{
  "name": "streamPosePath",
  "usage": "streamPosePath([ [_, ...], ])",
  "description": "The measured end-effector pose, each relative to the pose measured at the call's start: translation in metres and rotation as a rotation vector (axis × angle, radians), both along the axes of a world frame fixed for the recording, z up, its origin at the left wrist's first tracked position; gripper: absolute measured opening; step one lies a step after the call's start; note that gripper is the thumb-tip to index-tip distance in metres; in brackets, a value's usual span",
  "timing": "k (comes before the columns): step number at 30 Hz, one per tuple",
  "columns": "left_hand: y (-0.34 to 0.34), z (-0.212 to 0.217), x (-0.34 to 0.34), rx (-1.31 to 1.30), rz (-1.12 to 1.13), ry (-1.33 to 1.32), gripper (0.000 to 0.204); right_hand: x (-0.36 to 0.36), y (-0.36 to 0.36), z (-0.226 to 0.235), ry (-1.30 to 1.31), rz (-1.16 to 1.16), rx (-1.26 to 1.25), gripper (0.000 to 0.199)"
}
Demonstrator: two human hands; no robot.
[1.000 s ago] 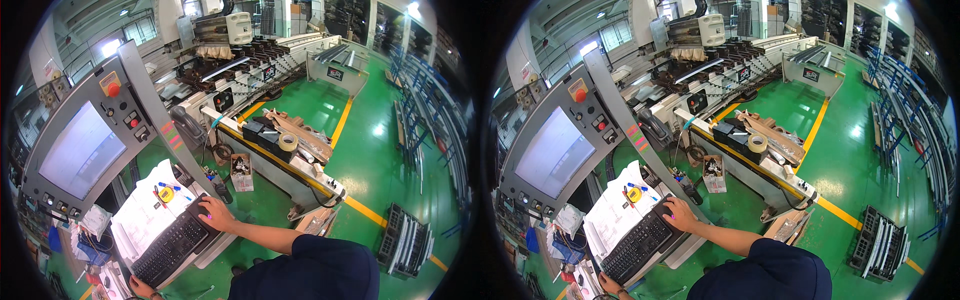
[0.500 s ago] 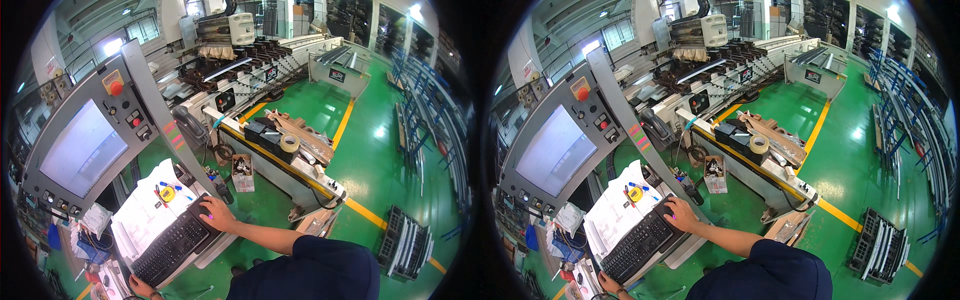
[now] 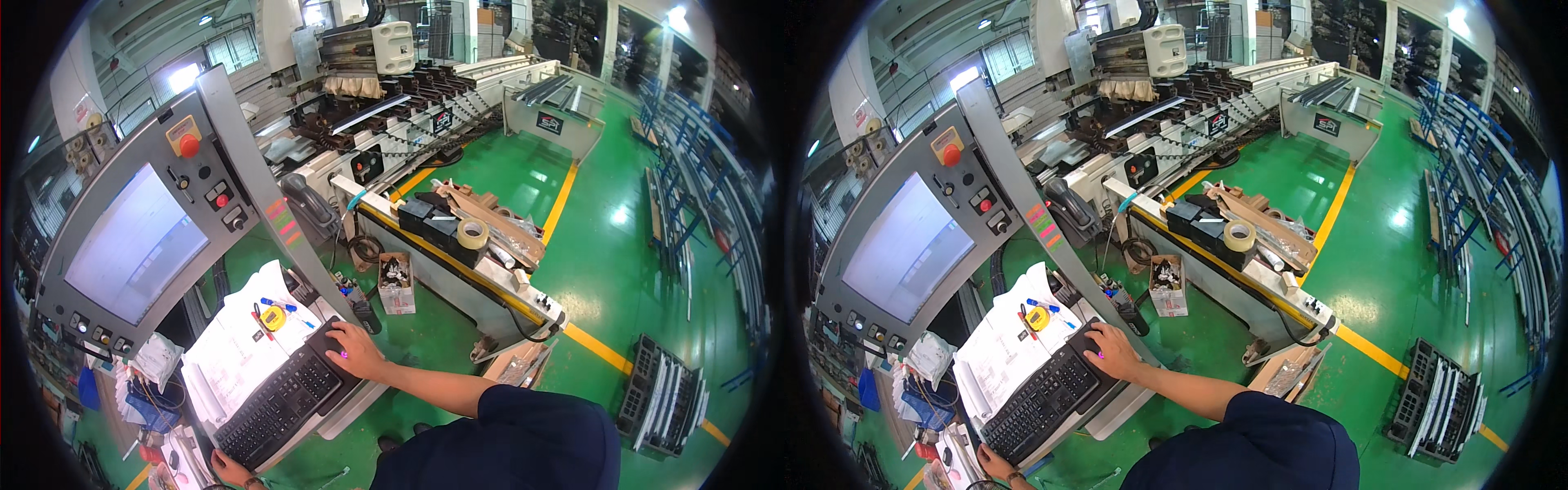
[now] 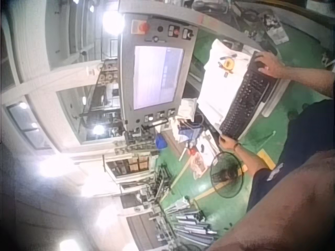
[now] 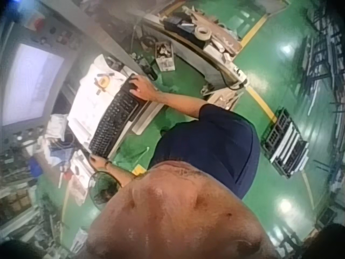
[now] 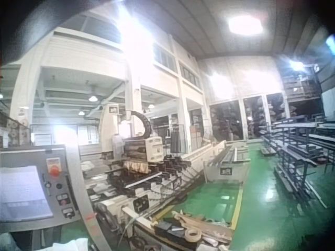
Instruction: Operating a manufacturing machine console by checking blueprints, typing on a keyboard, and interacting with the system interface.
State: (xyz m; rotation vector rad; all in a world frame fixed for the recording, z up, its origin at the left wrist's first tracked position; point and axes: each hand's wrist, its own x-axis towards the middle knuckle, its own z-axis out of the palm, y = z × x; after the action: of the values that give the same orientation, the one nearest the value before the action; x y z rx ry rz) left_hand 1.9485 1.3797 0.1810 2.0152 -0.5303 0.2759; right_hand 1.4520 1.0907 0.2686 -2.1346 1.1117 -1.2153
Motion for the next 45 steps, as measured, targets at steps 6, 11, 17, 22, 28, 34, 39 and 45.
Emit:
streamPosePath([
  [6, -0.003, 0.002, -0.007, 0.018, 0.012, 0.002, 0.047, -0.001, -0.001, -0.002, 0.009, -0.004, 0.002, 0.050],
  [11, -0.003, 0.003, -0.007, -0.005, -0.012, -0.010, 0.047, -0.002, 0.000, -0.001, -0.003, -0.003, 0.001, 0.049],
  [17, -0.004, 0.005, -0.012, 0.055, 0.015, -0.037, 0.046, -0.002, 0.000, -0.001, -0.002, -0.005, -0.002, 0.048],
  [22, -0.002, 0.006, -0.010, 0.034, 0.011, -0.015, 0.046, -0.001, 0.000, 0.000, 0.003, -0.004, -0.007, 0.048],
  [28, 0.000, 0.002, -0.004, 0.010, -0.003, -0.017, 0.046, 0.001, -0.001, -0.001, -0.005, -0.002, -0.003, 0.048],
  [34, 0.000, -0.002, -0.002, -0.003, -0.029, -0.016, 0.045, -0.001, -0.001, -0.003, -0.003, -0.002, 0.008, 0.048],
  [39, -0.003, -0.002, -0.003, -0.012, -0.015, -0.019, 0.046, -0.001, -0.001, -0.001, -0.004, -0.008, 0.002, 0.048],
  [45, 0.003, -0.003, 0.001, -0.013, -0.014, -0.013, 0.046, 0.001, 0.001, 0.000, -0.019, 0.000, -0.007, 0.047],
])
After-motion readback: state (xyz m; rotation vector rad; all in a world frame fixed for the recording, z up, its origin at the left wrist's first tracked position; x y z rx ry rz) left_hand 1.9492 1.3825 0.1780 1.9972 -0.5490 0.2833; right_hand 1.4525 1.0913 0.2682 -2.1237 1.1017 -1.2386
